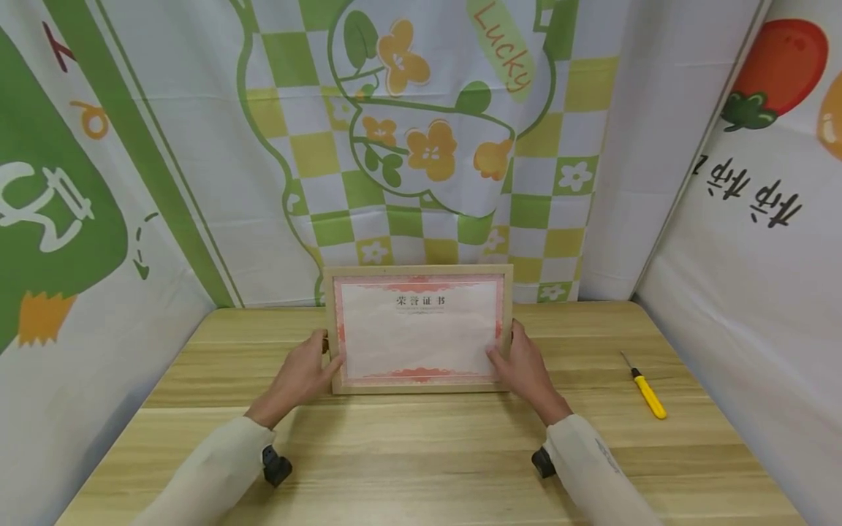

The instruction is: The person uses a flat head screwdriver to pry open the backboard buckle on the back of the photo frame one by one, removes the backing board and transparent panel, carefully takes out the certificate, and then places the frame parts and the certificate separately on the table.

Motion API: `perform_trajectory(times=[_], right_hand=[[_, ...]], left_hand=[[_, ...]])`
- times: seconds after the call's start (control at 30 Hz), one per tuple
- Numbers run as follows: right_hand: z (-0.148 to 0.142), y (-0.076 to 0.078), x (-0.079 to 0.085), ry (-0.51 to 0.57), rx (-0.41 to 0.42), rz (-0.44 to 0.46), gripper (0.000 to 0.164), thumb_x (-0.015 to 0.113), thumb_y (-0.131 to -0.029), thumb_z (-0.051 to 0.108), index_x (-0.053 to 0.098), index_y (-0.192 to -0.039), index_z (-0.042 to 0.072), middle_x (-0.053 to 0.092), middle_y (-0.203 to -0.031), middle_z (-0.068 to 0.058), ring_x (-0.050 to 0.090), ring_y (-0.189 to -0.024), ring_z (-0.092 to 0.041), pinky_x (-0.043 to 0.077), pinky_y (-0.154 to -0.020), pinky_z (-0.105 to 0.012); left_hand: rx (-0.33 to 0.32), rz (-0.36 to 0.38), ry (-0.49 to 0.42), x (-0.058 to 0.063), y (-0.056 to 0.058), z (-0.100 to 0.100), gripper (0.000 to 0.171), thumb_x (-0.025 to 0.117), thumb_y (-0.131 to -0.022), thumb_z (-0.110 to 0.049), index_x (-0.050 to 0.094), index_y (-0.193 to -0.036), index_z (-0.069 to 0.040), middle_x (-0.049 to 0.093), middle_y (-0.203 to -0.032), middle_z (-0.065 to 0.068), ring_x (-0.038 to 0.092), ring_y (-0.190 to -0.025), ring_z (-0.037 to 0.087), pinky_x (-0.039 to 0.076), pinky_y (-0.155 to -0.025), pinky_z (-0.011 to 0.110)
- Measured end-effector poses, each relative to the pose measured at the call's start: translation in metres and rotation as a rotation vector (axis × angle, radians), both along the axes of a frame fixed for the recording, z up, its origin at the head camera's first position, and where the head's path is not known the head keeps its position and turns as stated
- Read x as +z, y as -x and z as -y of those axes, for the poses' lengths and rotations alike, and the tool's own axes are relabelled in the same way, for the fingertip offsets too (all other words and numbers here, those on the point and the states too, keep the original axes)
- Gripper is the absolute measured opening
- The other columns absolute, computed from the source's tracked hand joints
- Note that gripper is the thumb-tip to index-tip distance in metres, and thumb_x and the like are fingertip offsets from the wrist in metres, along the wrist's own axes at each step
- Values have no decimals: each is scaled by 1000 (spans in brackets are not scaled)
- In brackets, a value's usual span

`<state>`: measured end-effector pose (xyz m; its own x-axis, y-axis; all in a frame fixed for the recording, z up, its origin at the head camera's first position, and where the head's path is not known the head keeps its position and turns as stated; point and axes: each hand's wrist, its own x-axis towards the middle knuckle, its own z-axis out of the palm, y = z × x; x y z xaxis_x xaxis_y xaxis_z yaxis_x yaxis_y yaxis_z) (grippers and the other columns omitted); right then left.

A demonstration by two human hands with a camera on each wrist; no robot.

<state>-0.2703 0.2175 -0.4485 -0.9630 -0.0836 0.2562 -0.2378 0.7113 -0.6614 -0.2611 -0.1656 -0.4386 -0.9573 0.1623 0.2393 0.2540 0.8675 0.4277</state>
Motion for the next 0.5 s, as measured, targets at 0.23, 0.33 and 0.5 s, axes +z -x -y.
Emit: perform_trajectory(times=[0.23,0.33,0.5], right_hand=[[0,5,3,12,-24,39,60,58,-97,20,32,-143,-9,58,-123,-33,62,-108,-41,54,-85,-51],[-1,6,3,10,-26,51,58,53,-99,20,30,-144,-10,56,-127,-34,60,-112,-43,52,-89,-52],[-4,9,1,35,-18,36,48,51,-100,15,37,-139,-10,59,-122,-34,62,-107,-42,56,-82,-48]], left_hand=[[20,-18,-56,1,5,0,41,61,-96,-16,49,-125,11,67,-97,20,67,-81,28,54,-64,38],[26,-43,-75,0,6,0,36,61,-95,-14,51,-121,10,67,-92,19,66,-77,27,53,-62,37],[17,-90,-125,-2,7,-4,29,63,-93,-9,54,-113,10,67,-88,19,66,-75,27,53,-61,37]])
